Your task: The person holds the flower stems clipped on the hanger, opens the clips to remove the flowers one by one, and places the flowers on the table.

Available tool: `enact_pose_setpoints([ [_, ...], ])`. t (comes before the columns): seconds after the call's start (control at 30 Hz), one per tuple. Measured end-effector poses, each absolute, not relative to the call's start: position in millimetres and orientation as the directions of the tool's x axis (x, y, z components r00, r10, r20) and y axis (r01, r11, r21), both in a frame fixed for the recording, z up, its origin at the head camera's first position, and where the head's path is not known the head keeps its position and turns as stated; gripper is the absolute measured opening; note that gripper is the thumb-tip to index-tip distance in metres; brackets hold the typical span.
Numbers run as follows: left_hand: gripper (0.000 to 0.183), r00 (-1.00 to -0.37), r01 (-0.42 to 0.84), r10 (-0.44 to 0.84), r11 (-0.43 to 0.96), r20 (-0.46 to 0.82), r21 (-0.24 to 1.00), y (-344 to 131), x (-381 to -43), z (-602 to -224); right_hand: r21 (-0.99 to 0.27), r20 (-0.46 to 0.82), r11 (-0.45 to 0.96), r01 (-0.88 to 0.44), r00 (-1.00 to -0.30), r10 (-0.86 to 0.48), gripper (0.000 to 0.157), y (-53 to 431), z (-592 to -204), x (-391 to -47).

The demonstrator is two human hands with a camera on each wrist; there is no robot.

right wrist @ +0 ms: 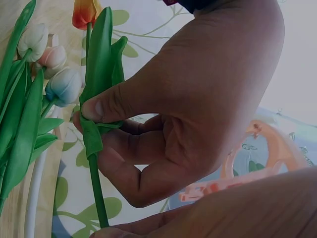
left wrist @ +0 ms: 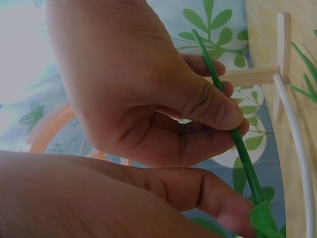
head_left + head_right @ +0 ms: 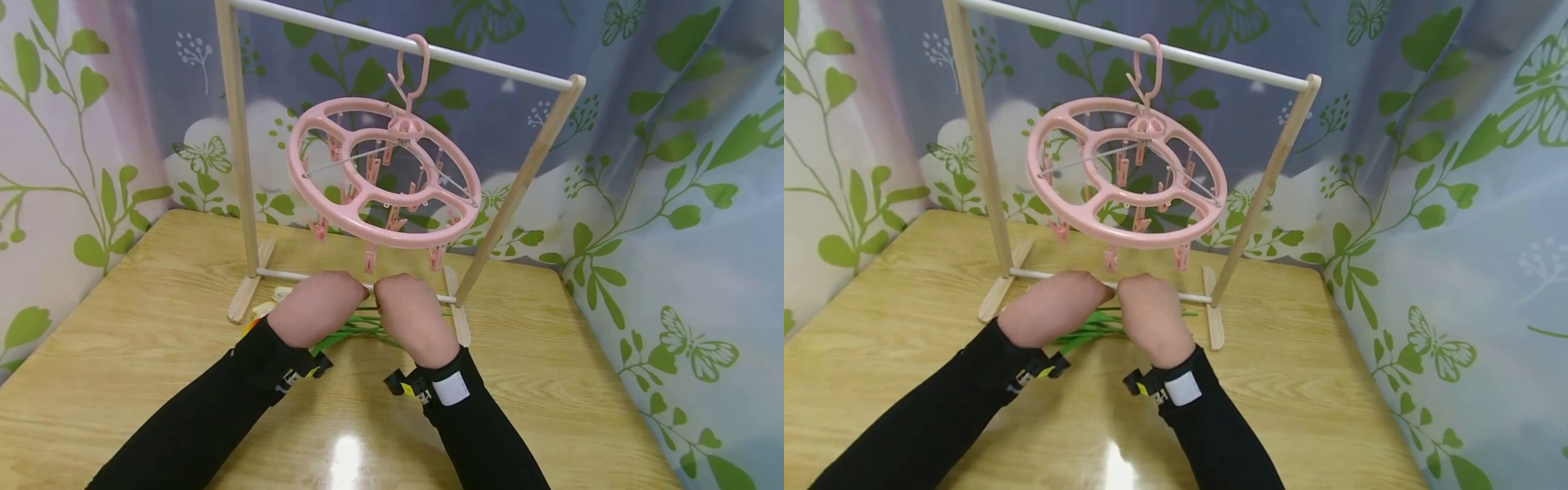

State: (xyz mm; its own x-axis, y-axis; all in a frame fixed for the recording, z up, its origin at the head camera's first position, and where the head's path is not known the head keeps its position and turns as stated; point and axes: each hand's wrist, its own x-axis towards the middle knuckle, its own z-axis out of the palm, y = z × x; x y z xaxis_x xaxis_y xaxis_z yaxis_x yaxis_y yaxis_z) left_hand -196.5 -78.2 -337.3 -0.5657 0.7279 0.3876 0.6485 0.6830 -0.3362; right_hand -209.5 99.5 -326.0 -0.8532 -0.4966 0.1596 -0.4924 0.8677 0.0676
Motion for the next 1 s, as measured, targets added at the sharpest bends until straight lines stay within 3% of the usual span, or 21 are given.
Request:
enact_pose_setpoints([
  [0.47, 0.02, -0.612, 0.669, 0.702, 0.705, 0.364, -0.236, -75, -199, -339, 0.114, 0.161, 0.852, -0.511, -0.837, -0.523, 0.043, 99, -331, -209],
  [0.77, 0.029, -0.538, 0.683, 0.724, 0.674, 0.432, -0.281, -78, -202, -353, 0.137, 0.134, 0.848, -0.512, -0.838, -0.528, 0.038, 99, -339, -213],
  [1.0, 0.03, -0.573, 0.703, 0.715, 0.68, 0.4, -0.208, -77, -209, -357, 0.15, 0.166, 0.838, -0.525, -0.822, -0.545, 0.036, 100, -342, -212],
])
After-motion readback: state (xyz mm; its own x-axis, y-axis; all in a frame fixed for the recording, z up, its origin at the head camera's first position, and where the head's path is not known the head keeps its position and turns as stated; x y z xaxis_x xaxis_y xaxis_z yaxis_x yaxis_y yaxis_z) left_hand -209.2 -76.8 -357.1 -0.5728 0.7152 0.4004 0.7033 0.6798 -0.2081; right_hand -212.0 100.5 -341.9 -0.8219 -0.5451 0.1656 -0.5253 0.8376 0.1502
